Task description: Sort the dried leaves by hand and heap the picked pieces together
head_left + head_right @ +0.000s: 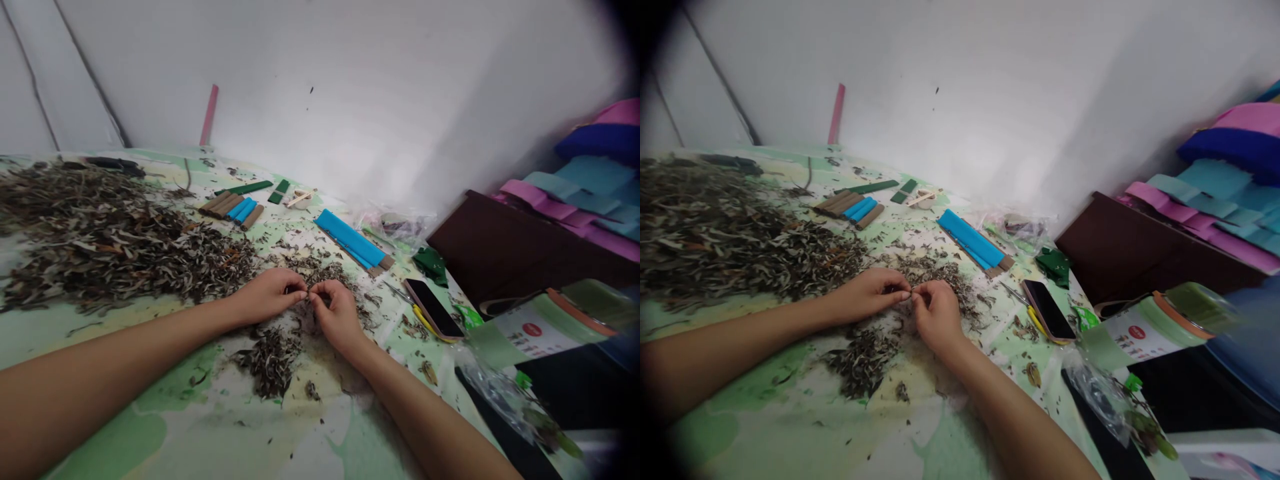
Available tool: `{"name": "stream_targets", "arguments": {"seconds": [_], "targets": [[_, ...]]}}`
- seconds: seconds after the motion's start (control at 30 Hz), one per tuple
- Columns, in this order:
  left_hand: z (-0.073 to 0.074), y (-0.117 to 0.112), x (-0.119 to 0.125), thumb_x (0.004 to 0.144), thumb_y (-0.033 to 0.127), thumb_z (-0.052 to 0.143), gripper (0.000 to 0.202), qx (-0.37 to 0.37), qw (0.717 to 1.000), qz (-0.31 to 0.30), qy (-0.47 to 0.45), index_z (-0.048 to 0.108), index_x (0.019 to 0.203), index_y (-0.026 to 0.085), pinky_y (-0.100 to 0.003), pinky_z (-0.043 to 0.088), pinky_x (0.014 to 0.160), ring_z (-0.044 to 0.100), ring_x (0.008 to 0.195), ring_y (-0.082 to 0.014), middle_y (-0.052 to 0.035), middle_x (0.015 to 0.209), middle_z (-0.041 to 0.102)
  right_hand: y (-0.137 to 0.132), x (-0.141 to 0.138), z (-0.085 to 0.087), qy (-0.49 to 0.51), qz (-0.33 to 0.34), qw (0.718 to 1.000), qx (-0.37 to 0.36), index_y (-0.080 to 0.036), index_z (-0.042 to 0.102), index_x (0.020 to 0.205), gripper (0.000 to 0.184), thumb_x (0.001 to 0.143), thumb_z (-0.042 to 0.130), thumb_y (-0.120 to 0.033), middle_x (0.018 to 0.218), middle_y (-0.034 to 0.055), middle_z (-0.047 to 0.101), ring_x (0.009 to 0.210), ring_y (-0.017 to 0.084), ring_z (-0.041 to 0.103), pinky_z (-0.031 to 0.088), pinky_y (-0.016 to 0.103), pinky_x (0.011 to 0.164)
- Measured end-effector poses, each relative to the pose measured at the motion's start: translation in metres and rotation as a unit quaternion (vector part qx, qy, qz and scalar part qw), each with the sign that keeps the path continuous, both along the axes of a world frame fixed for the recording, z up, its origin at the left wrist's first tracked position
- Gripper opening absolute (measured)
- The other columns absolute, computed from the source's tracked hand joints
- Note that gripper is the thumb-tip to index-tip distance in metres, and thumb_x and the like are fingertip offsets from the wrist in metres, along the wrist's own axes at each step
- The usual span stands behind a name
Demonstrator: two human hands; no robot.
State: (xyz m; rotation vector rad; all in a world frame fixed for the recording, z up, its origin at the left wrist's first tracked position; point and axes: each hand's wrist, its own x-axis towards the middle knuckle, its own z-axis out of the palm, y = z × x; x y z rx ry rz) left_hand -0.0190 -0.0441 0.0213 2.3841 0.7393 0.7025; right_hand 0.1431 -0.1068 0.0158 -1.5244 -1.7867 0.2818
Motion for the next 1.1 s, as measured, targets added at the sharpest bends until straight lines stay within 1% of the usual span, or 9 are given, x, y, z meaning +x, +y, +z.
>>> {"name": "stream_targets", "arguments": {"seconds": [0.2, 0.37, 0.67, 0.83, 0.93, 1.03, 1.1], "targets": [[-0.0006, 0.0005, 0.0004, 0.08, 0.022, 0.05, 0.017, -0.016, 1.0, -0.007, -0.008, 0.065, 0.079, 0.014, -0.023, 0.039, 0.063, 0.056, 0.068, -0.0147, -0.0021, 0.072, 0.064, -0.0001, -0.0001, -0.0004, -0.008, 0.003, 1.0, 0.0, -0.016, 0.06, 0.071, 0.01, 0.077, 0.052, -0.015, 0.075, 0.0037, 0.062, 0.076, 0.018, 0.054, 0.038, 0.028, 0.069], [-0.0008, 0.001, 0.0019, 0.079, 0.023, 0.049, 0.019, -0.05, 0.999, -0.004, -0.005, 0.065, 0.078, 0.013, -0.022, 0.038, 0.059, 0.054, 0.063, -0.0133, -0.0008, 0.068, 0.062, 0.0003, 0.0004, -0.0021, 0.006, 0.008, 1.0, -0.003, -0.016, 0.059, 0.071, 0.01, 0.077, 0.052, -0.015, 0.074, 0.0033, 0.062, 0.075, 0.017, 0.053, 0.038, 0.028, 0.069], [-0.0027, 0.0017, 0.0021, 0.078, 0.022, 0.051, 0.019, -0.047, 0.999, 0.012, -0.012, 0.067, 0.079, 0.013, -0.024, 0.04, 0.062, 0.056, 0.066, -0.0148, -0.0027, 0.07, 0.065, 0.0008, 0.0016, -0.0036, 0.017, 0.008, 1.0, 0.007, -0.017, 0.06, 0.072, 0.009, 0.077, 0.052, -0.017, 0.073, 0.0028, 0.061, 0.075, 0.017, 0.053, 0.037, 0.028, 0.068], [-0.0026, 0.0017, 0.002, 0.078, 0.022, 0.051, 0.018, -0.022, 1.0, 0.015, -0.008, 0.067, 0.079, 0.013, -0.025, 0.04, 0.062, 0.057, 0.067, -0.0153, -0.003, 0.071, 0.065, 0.0, 0.0011, -0.0026, 0.007, 0.012, 1.0, 0.005, -0.017, 0.06, 0.073, 0.009, 0.079, 0.053, -0.019, 0.074, 0.0032, 0.061, 0.075, 0.017, 0.053, 0.037, 0.028, 0.068], [-0.0019, 0.0001, 0.0016, 0.079, 0.022, 0.051, 0.018, 0.014, 1.0, 0.008, 0.004, 0.066, 0.079, 0.014, -0.025, 0.04, 0.065, 0.057, 0.07, -0.0161, -0.0036, 0.073, 0.065, -0.0004, 0.0016, -0.0027, 0.0, 0.018, 1.0, 0.004, -0.017, 0.059, 0.073, 0.011, 0.08, 0.053, -0.022, 0.074, 0.0029, 0.061, 0.075, 0.018, 0.052, 0.036, 0.029, 0.068], [-0.0016, -0.0017, 0.001, 0.08, 0.021, 0.05, 0.017, 0.047, 0.999, 0.0, 0.012, 0.066, 0.08, 0.014, -0.026, 0.04, 0.068, 0.057, 0.074, -0.0167, -0.0043, 0.076, 0.065, 0.0001, 0.0019, -0.0041, 0.002, 0.017, 1.0, 0.002, -0.017, 0.057, 0.07, 0.012, 0.081, 0.051, -0.021, 0.073, 0.0027, 0.06, 0.074, 0.017, 0.052, 0.036, 0.028, 0.067], [-0.0017, -0.0021, 0.0007, 0.08, 0.021, 0.05, 0.017, 0.045, 0.999, -0.005, 0.008, 0.065, 0.079, 0.014, -0.026, 0.04, 0.068, 0.056, 0.073, -0.0166, -0.0042, 0.076, 0.065, 0.0005, 0.0016, -0.0054, 0.003, 0.014, 1.0, 0.001, -0.017, 0.056, 0.07, 0.012, 0.08, 0.05, -0.02, 0.072, 0.0027, 0.059, 0.073, 0.017, 0.052, 0.037, 0.028, 0.067]]}}
